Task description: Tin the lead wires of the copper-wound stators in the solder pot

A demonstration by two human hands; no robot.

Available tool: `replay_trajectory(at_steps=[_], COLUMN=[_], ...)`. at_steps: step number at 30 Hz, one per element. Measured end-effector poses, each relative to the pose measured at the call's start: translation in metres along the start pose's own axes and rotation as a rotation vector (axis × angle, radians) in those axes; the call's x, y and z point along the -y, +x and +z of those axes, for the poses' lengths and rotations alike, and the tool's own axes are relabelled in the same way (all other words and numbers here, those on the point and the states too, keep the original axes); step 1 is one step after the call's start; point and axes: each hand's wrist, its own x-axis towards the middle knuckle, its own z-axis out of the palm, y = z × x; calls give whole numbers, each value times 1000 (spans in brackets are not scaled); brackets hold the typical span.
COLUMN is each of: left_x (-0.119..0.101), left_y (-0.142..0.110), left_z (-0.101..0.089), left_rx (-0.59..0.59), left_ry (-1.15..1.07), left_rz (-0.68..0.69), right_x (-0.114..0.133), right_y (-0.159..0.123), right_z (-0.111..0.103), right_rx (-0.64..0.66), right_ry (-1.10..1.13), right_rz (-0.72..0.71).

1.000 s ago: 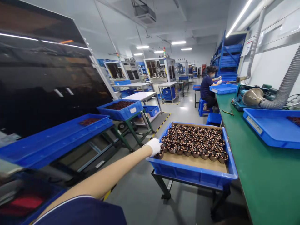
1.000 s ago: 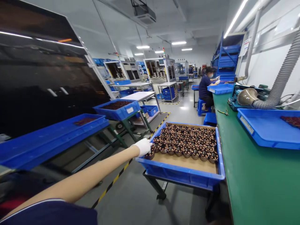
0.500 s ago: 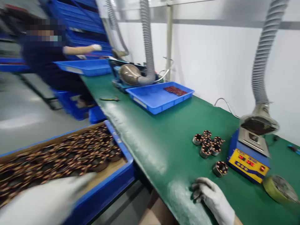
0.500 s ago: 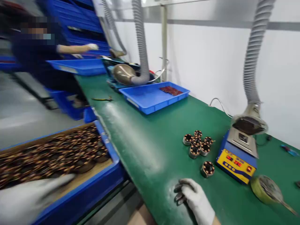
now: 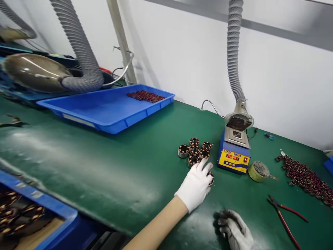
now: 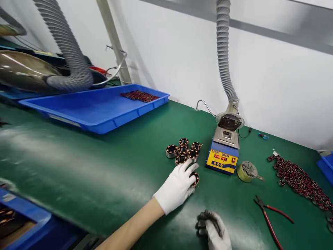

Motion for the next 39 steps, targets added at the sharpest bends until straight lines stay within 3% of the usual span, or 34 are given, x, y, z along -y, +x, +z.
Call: replay_trajectory(at_steps=[3, 6, 10, 13, 16, 18, 20, 22, 23, 26, 27, 28, 31, 33, 36, 39], left_x=[-16, -32, -44, -48, -55, -59, -59, -56, -53, -42, -40, -39, -41, -43, -43, -42], left_y=[-29, -56, -72, -75, -77, -80, -82, -81, -79, -69, -67, -66, -72, -81, -87, -77], left_z=[14, 26, 21, 8, 7, 13, 17, 15, 12, -2, -4, -4, 5, 14, 22, 21], left_rx=[76, 97, 58, 38, 109, 199, 273, 260, 227, 190, 187, 173, 102, 123, 165, 82], left_ry=[-144, -260, -453, -725, -1263, -1598, -1736, -1632, -1564, -1312, -1233, -1161, -1024, -1026, -1052, -1041], left_rz=[-152, -245, -263, -271, -331, -375, -410, -444, -458, -351, -305, -279, -312, -334, -361, -350], right_x=[6, 17, 35, 48, 62, 73, 82, 83, 78, 48, 36, 25, 3, -1, 0, 2], right_y=[11, 16, 9, -3, -10, -10, -7, -6, -7, -17, -21, -24, -27, -25, -20, -18], right_z=[7, 21, 38, 45, 42, 33, 22, 14, 12, 19, 24, 28, 36, 35, 30, 30], right_rx=[-18, 56, 180, 259, 332, 249, 27, -132, -101, 294, 407, 441, 439, 446, 442, 410], right_ry=[44, -75, -336, -520, -565, -415, -149, 30, 6, -79, -4, 80, 329, 424, 477, 503], right_rz=[-28, 25, 56, -123, -390, -474, -461, -374, -274, 140, 251, 331, 440, 487, 524, 550])
